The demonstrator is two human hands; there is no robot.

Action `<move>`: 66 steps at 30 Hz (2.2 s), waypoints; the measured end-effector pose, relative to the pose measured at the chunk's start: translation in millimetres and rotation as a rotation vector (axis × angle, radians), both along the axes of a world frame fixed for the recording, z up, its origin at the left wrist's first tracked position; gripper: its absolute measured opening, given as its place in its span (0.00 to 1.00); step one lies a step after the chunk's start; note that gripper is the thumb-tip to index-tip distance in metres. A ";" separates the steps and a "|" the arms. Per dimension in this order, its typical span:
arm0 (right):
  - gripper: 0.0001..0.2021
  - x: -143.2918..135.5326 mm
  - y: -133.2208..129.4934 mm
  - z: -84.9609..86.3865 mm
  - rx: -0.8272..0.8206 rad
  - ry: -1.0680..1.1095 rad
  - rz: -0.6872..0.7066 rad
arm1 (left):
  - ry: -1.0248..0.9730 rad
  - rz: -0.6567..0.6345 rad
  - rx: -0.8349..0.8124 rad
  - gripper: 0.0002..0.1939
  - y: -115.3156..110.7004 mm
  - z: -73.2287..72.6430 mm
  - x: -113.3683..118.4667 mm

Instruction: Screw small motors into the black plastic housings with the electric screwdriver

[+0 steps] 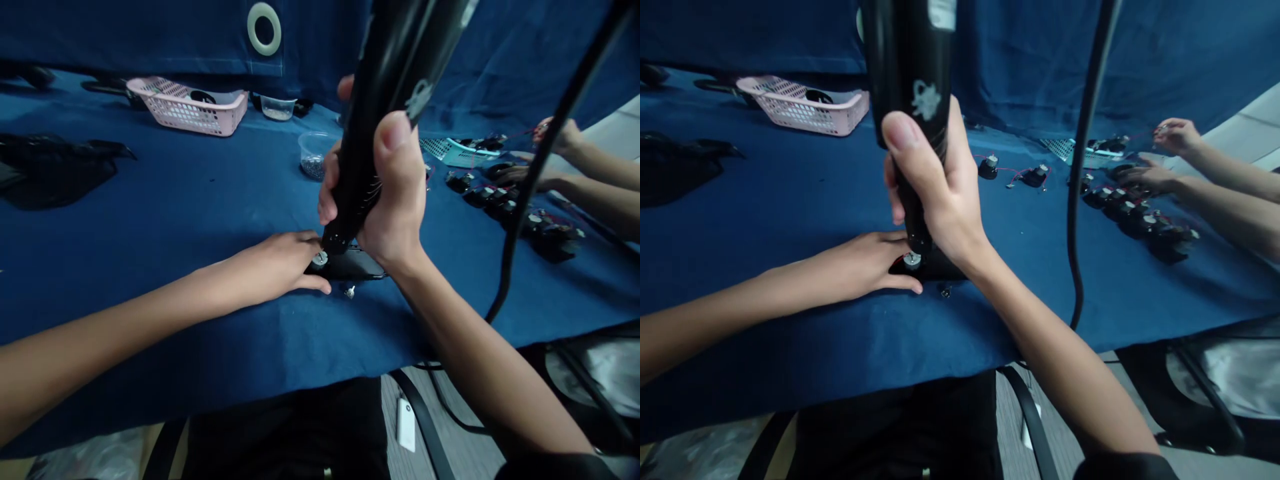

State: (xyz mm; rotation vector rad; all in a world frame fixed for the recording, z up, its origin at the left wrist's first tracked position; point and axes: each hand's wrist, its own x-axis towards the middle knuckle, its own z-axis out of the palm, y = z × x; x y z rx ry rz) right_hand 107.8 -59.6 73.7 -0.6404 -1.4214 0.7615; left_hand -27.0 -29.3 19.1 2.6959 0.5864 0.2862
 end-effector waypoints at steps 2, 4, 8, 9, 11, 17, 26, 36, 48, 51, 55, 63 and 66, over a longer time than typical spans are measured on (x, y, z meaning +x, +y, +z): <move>0.16 -1.8 1.0 -1.9 -0.024 0.033 0.010 | -0.011 -0.019 -0.023 0.24 0.6 -0.3 -0.4; 0.18 -2.6 1.5 -3.8 -0.022 0.047 -0.005 | -0.005 -0.014 -0.025 0.24 0.5 -1.2 -0.9; 0.20 -1.7 2.1 -6.3 0.008 0.047 -0.043 | -0.019 0.000 -0.008 0.23 -0.2 -1.7 -0.7; 0.20 -1.3 2.1 -6.5 0.005 0.045 -0.052 | -0.019 -0.001 -0.014 0.23 -0.3 -1.0 -0.4; 0.21 -0.8 1.8 -6.5 0.002 0.031 -0.068 | -0.005 0.006 -0.034 0.21 -0.3 0.8 0.6; 0.23 -3.1 0.6 -4.5 -0.054 -0.051 -0.169 | 0.051 0.066 -0.048 0.19 -1.0 1.5 1.5; 0.26 -0.3 0.2 -3.7 -0.056 -0.057 -0.239 | 0.025 0.058 -0.022 0.18 0.6 -1.7 0.7; 0.31 3.6 -1.5 -5.2 -0.123 -0.076 -0.256 | -0.015 0.040 -0.034 0.16 -2.0 0.4 0.0; 0.25 7.6 -9.5 6.4 0.001 0.029 -0.350 | 0.002 0.029 -0.040 0.25 -5.3 6.9 0.2; 0.23 11.2 -9.4 8.7 0.052 0.067 -0.414 | 0.007 0.042 -0.057 0.29 -5.8 7.1 -0.1; 0.18 26.0 -5.9 15.4 0.030 0.174 -0.460 | -0.007 0.048 -0.065 0.32 -5.1 2.8 -1.5; 0.20 100.1 30.1 -5.6 -0.316 0.349 -0.641 | 0.003 0.074 -0.100 0.31 -6.4 2.4 -3.4; 0.18 123.3 47.6 -36.2 -0.594 0.280 -0.659 | -0.036 0.014 -0.065 0.30 -4.1 9.0 -5.0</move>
